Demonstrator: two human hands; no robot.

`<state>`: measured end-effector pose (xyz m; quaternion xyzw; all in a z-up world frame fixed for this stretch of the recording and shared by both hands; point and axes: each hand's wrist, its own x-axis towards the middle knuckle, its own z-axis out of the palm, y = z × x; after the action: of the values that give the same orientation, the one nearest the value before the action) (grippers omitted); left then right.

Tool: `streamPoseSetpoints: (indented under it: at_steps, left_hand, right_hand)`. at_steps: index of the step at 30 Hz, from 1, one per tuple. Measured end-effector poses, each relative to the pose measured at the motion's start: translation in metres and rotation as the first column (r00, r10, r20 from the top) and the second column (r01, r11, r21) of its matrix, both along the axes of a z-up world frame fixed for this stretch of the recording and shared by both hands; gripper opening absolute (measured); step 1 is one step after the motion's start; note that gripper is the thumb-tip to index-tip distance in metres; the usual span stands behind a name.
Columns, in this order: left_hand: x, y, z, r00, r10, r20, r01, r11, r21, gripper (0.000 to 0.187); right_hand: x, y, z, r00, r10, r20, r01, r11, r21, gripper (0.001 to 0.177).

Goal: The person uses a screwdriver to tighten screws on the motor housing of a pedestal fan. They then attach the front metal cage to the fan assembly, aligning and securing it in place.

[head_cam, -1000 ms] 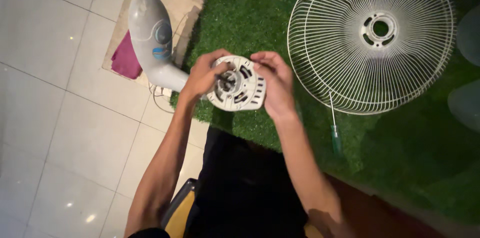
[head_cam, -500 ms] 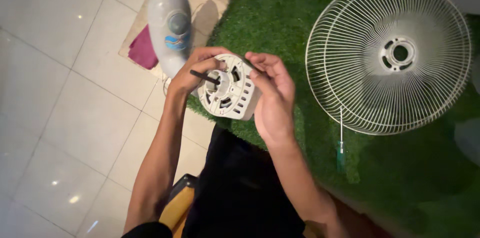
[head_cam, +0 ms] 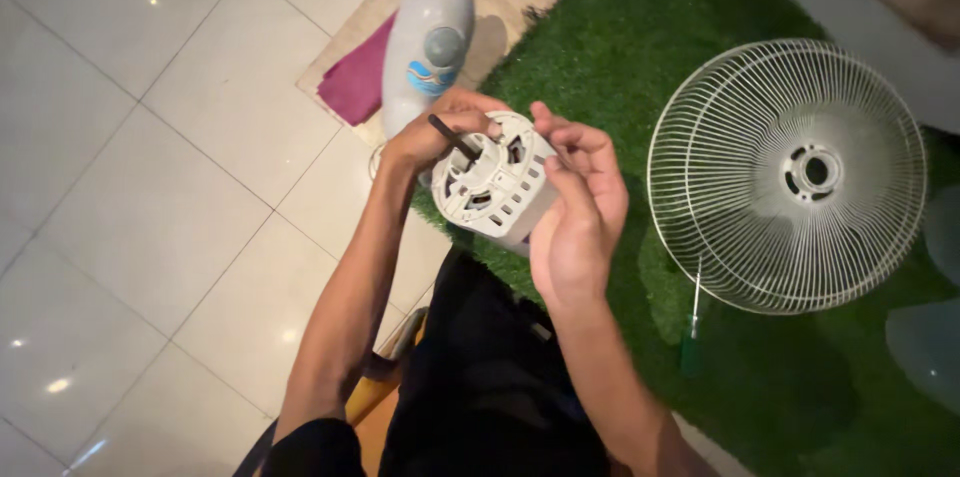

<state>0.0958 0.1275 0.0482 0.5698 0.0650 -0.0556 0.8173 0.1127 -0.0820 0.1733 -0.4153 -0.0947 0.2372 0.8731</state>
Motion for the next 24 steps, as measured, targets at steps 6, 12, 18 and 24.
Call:
streamPoseSetpoints:
  at_steps: [6,12,18,24]
  left_hand:
    - [-0.008,0.004,0.0,0.998,-0.033,0.059,0.035,0.999,-0.03,0.037]
    - [-0.015,0.006,0.001,0.994,-0.084,0.063,0.093,0.985,-0.148,0.043]
    - [-0.025,0.012,0.002,0.991,-0.086,0.103,0.109,0.965,-0.238,0.044]
    - [-0.022,0.017,0.004,0.983,-0.158,0.092,0.177,0.951,-0.252,0.044]
  right_hand:
    - [-0.018,0.004,0.01,0.997,0.013,0.08,-0.008,0.998,-0.062,0.024]
    - [-0.033,0.01,0.016,0.995,0.006,0.096,0.004,0.995,-0.098,0.026]
    - [-0.042,0.016,0.019,0.99,0.01,0.138,0.004,0.995,-0.102,0.029]
    - [-0.047,0.02,0.021,0.988,0.014,0.152,0.004,0.993,-0.121,0.028]
